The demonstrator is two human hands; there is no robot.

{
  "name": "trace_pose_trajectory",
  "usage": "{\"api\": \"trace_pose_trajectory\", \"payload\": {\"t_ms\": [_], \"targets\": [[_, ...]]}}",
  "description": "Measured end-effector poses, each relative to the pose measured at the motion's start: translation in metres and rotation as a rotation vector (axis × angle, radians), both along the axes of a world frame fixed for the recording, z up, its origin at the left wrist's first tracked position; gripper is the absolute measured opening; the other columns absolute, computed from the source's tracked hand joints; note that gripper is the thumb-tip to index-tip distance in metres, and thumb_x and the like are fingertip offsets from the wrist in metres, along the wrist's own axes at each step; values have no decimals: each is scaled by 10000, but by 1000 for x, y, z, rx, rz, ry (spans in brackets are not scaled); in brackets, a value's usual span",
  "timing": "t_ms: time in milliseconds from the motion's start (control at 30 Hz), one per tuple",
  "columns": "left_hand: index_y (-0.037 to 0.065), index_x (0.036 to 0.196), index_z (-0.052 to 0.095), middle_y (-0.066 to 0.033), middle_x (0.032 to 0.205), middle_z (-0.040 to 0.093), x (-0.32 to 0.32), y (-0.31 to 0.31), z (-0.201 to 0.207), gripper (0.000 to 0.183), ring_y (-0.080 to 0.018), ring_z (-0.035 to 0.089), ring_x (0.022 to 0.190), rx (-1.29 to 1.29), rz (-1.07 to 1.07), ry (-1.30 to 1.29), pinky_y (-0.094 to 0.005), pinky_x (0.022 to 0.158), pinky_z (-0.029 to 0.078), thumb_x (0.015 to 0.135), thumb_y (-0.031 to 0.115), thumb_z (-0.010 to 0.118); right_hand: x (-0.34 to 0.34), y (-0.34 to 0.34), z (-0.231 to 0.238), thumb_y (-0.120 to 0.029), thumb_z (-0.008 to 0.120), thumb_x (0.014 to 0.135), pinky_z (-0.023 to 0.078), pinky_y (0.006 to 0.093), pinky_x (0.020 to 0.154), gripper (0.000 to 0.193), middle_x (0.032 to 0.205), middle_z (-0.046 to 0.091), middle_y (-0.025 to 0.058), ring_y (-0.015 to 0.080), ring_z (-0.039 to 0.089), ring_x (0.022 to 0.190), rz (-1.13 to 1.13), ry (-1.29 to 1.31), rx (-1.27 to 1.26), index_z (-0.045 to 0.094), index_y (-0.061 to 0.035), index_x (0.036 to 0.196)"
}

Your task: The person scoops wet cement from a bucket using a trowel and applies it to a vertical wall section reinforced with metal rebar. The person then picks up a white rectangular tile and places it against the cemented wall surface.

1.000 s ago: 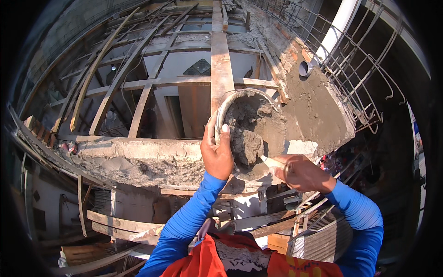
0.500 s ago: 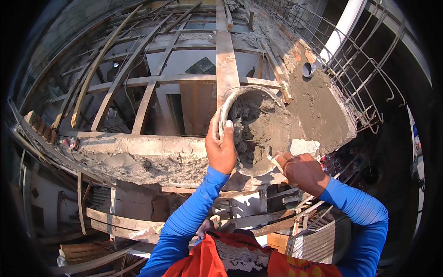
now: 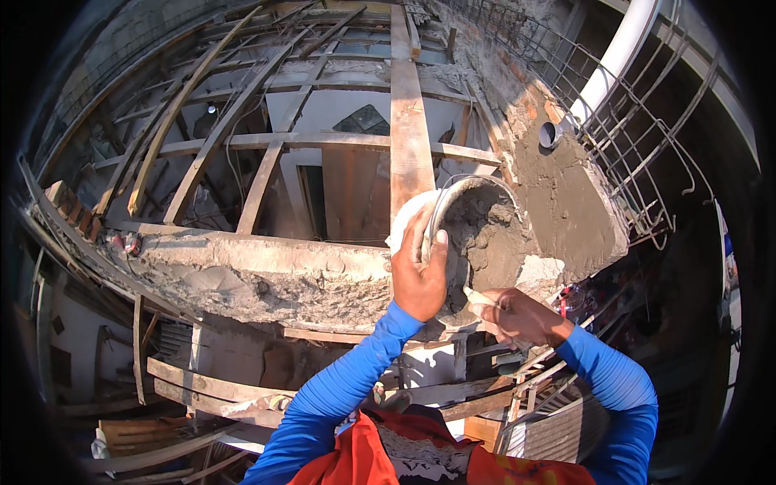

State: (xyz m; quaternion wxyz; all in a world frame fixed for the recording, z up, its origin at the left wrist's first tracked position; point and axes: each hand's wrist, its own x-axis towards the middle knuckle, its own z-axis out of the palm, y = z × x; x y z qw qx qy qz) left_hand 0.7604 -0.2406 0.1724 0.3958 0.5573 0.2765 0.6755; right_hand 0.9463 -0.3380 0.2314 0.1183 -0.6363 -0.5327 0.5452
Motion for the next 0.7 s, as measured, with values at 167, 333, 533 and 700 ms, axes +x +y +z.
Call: {"api": "trace_pose_trajectory", "payload": {"t_ms": [167, 333, 533, 700], "targets": [[-53, 1387, 514, -239, 1330, 600, 2, 4, 8, 424, -286, 559, 1264, -39, -54, -62, -371, 1076, 400, 999, 108, 573, 12, -14, 37, -306, 541, 1018, 510, 358, 584, 359, 765, 625, 114, 207, 605, 587, 101, -290, 378, 573, -7, 1215], [-61, 1394, 507, -214, 1346, 595, 3, 2, 13, 415, -248, 554, 1260, -40, -64, -54, -347, 1070, 403, 1003, 69, 553, 24, -11, 42, -280, 653, 923, 542, 495, 723, 374, 1017, 684, 233, 430, 678, 847, 265, -983, 703, 581, -80, 1230], [-63, 1383, 520, -253, 1355, 584, 9, -2, 6, 429, -319, 545, 1293, 6, 0, 12, -396, 1102, 380, 998, 117, 577, 41, -8, 33, -234, 639, 926, 532, 518, 688, 373, 878, 691, 263, 468, 672, 784, 160, -945, 602, 586, -51, 1247], [-44, 1379, 532, -258, 1339, 591, 14, -3, 8, 421, -344, 548, 1290, 20, -13, 25, -402, 1097, 383, 996, 124, 583, 13, 4, 3, -251, 537, 1036, 399, 280, 471, 301, 595, 472, -23, 103, 503, 492, -19, 3, 18, 563, -9, 1213]]}}
